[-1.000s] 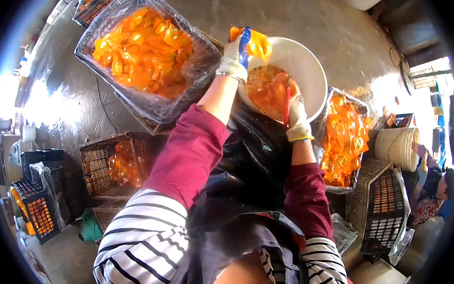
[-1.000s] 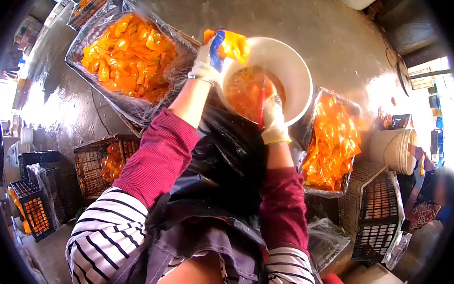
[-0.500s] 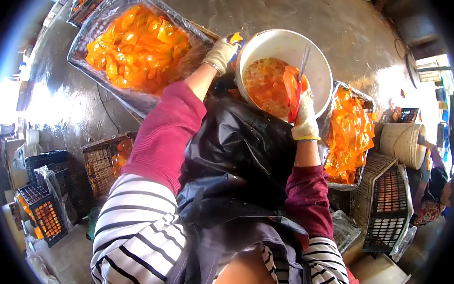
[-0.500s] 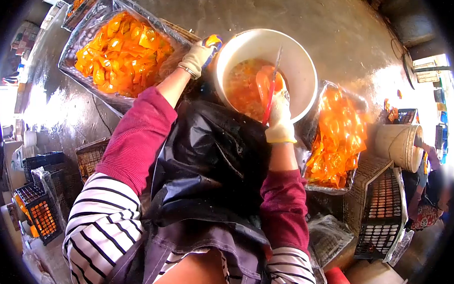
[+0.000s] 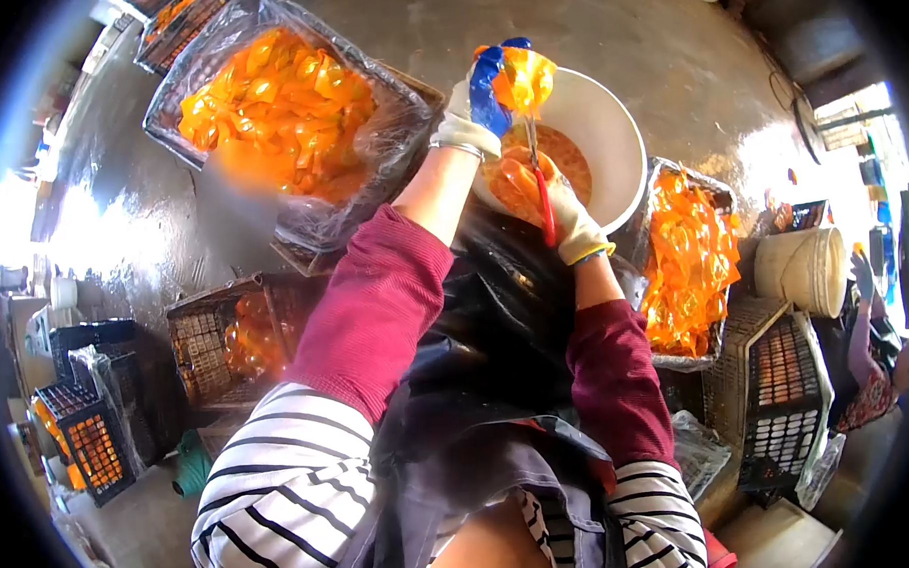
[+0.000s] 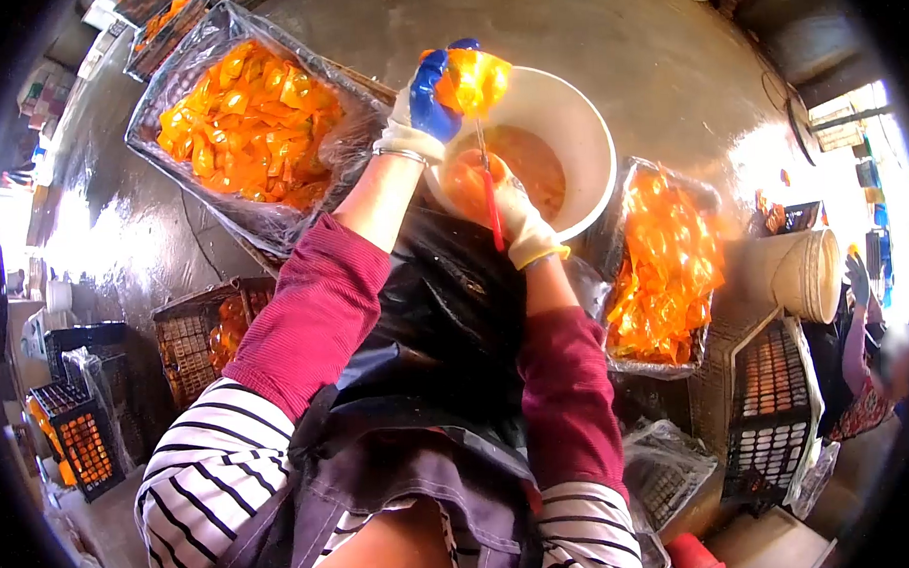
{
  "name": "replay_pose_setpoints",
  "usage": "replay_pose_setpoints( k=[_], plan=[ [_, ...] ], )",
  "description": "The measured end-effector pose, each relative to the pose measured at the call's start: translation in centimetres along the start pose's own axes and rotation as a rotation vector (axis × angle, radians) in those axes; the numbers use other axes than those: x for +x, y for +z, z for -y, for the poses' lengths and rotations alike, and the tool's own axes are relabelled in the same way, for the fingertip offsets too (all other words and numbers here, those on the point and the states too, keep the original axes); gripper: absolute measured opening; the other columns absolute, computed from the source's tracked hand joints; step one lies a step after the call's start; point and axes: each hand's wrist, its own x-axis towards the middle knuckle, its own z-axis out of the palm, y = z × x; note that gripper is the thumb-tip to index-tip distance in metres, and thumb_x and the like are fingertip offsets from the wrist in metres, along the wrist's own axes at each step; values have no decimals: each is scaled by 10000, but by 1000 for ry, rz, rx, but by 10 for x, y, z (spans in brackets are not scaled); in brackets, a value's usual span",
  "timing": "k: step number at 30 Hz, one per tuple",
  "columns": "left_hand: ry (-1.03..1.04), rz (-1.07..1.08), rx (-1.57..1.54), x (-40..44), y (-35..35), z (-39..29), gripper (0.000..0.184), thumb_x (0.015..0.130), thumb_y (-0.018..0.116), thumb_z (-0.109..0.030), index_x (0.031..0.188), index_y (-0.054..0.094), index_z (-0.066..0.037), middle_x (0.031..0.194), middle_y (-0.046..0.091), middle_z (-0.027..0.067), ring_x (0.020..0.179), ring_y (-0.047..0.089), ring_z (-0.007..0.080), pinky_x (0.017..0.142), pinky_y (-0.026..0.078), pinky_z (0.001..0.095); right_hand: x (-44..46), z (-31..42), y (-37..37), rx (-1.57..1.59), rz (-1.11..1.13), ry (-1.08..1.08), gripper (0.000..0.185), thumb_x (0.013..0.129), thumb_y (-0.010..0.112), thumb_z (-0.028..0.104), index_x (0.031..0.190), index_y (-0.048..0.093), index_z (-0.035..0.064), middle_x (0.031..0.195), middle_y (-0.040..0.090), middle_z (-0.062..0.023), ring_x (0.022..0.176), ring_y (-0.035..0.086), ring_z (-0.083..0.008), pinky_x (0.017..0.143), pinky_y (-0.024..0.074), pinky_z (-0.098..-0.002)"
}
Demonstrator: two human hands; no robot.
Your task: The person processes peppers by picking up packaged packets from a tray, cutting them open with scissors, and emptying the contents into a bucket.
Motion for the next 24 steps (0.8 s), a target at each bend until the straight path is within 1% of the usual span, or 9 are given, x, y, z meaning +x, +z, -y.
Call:
replay_pose_setpoints(
  k=[3,5,8,10,13,17,21,23,24],
  plan=[
    [-163,67,-21,-6,-4,17,456,908,522,-350,1218,517,-15,1206,554,118,1091,545,261,965,426,373,3,1,-6,385,112,-21,421,834,669,227,1173,507,37,1062,584,-72,912,578,-138,775,510,-280],
    [-199,125,-36,-9,-5,18,445,912,517,-351,1210,519,-20,1215,547,126,1096,544,261,973,422,373,-2,18,12,395,-93,55,228,858,587,159,1043,540,33,954,548,-46,885,521,-161,769,475,-295],
    [-237,90,-19,0,-15,24,429,912,512,-358,1189,534,-31,1204,555,120,1097,541,258,974,419,368,-6,27,19,245,-163,43,256,842,617,172,1039,533,31,957,554,-54,881,531,-160,768,475,-287],
    [-203,72,-66,9,-27,29,426,906,523,-361,1188,535,-42,1195,560,111,1094,540,255,977,416,364,-7,18,9,-154,-100,-78,438,821,685,230,1175,508,43,1063,576,-70,908,578,-148,751,506,-255],
    [-79,60,-155,9,-22,24,425,900,532,-368,1187,537,-54,1180,570,98,1087,541,251,980,411,361,0,1,0,-264,-140,-60,422,826,681,232,1161,510,42,1034,582,-64,882,581,-146,752,504,-263],
    [-17,-2,-102,2,-11,16,449,910,487,-385,1208,527,-50,1201,559,95,1110,522,241,993,385,365,20,-28,-28,297,-56,75,421,830,678,231,1163,502,43,1001,587,-51,853,587,-136,744,504,-269],
    [-84,51,74,1,-14,24,486,903,509,-416,1208,529,-39,1206,561,103,1098,542,234,953,427,352,20,-18,-23,435,-114,58,411,838,669,224,1169,513,38,974,601,-47,828,593,-128,712,504,-258],
    [-163,46,106,-3,-13,24,522,895,514,-441,1222,519,-33,1203,564,102,1097,546,233,946,431,335,15,-11,-18,220,-192,6,380,846,656,213,1158,533,33,957,612,-52,810,600,-129,679,504,-254],
    [-142,32,143,-1,-19,26,518,892,518,-441,1217,527,-38,1194,571,100,1086,553,228,938,434,326,6,-1,-7,-80,-245,-47,363,850,650,205,1150,544,30,949,618,-56,798,605,-132,655,505,-254]
  ],
)
